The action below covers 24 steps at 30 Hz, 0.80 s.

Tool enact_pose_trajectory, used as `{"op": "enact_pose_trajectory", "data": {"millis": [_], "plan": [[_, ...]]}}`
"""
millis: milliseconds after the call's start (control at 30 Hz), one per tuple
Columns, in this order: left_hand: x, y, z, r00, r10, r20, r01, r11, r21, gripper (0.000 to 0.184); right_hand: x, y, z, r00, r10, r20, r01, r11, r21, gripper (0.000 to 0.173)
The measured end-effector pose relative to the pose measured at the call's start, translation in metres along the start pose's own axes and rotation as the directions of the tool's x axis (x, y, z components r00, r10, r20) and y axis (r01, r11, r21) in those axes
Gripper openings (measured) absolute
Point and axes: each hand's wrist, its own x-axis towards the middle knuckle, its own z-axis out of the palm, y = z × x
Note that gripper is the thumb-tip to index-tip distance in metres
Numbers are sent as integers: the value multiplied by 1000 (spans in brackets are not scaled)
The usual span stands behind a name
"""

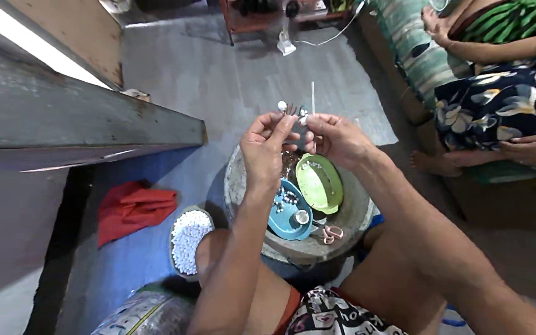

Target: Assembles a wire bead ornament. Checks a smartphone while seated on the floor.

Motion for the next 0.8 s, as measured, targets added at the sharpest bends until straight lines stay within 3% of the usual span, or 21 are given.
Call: {"op": "enact_pose_trajectory", "data": {"millis": [233, 600, 700, 800], "plan": [[2, -5, 3, 1000, 23, 15, -24, 1000, 3, 18, -3, 11, 13, 999, 17, -37, -13, 995, 97, 26], [4, -15, 9, 997, 78, 24, -78, 997, 15, 17, -4, 2, 20, 988, 53, -145, -40, 995, 92, 33], [7, -14, 6, 1000, -21, -7, 20, 993, -117, 15, -5, 1, 18, 986, -19, -163, 18, 1000, -10, 39], [9, -7, -1, 995, -95, -19, 88, 972, -218, 11, -5, -1, 10, 951, -209, -227, 173, 970, -169, 38]]}}
